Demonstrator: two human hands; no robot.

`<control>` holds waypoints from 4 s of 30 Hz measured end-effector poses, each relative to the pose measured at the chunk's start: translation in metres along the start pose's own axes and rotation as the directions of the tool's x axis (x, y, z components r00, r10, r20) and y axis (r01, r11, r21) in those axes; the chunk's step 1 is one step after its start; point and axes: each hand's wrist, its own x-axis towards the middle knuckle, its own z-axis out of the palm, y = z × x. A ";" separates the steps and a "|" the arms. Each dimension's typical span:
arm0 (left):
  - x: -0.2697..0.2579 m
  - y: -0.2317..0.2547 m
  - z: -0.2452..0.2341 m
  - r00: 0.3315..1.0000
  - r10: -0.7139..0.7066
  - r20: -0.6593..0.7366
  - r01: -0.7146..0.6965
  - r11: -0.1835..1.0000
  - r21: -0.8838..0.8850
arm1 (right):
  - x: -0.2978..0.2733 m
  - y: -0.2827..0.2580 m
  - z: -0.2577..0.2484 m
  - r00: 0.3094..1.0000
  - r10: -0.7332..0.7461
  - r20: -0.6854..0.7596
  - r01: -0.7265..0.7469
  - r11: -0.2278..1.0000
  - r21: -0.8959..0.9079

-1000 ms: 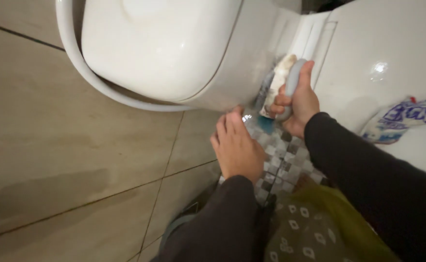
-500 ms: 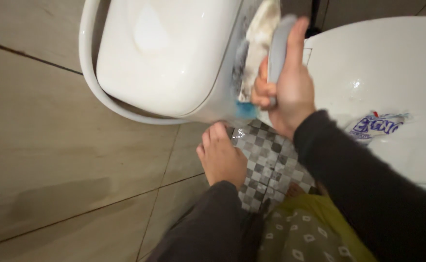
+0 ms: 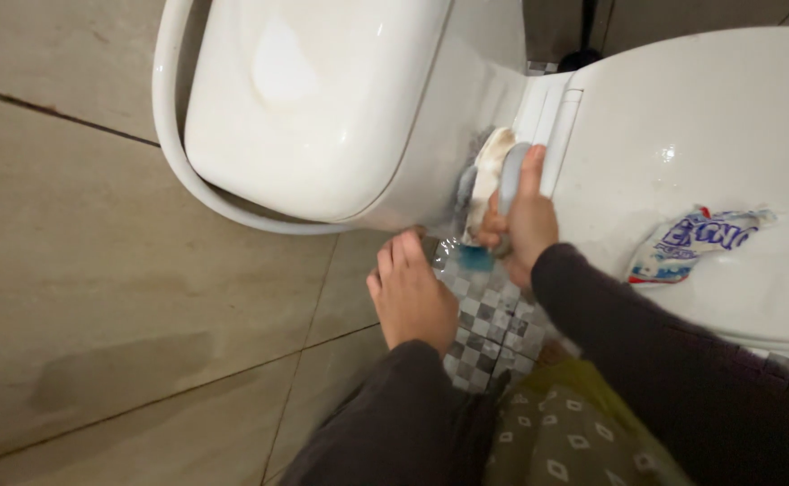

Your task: Cleaning the exterior and surrounding area of a toilet using a brush and water sprayer.

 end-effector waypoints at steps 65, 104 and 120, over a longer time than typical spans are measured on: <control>0.006 -0.030 -0.027 0.984 -0.139 0.110 0.141 0.990 -0.004 | -0.044 -0.018 0.052 0.998 0.003 -0.064 0.004 0.994 0.112; 0.011 0.073 0.117 0.934 -0.127 0.334 0.209 0.952 -0.224 | 0.100 -0.117 -0.097 0.965 0.005 0.261 0.165 -0.785 -0.598; 0.005 0.058 0.097 0.897 -0.248 0.366 0.360 0.890 -0.281 | 0.096 -0.097 -0.047 0.808 0.480 0.342 0.583 -0.736 -0.344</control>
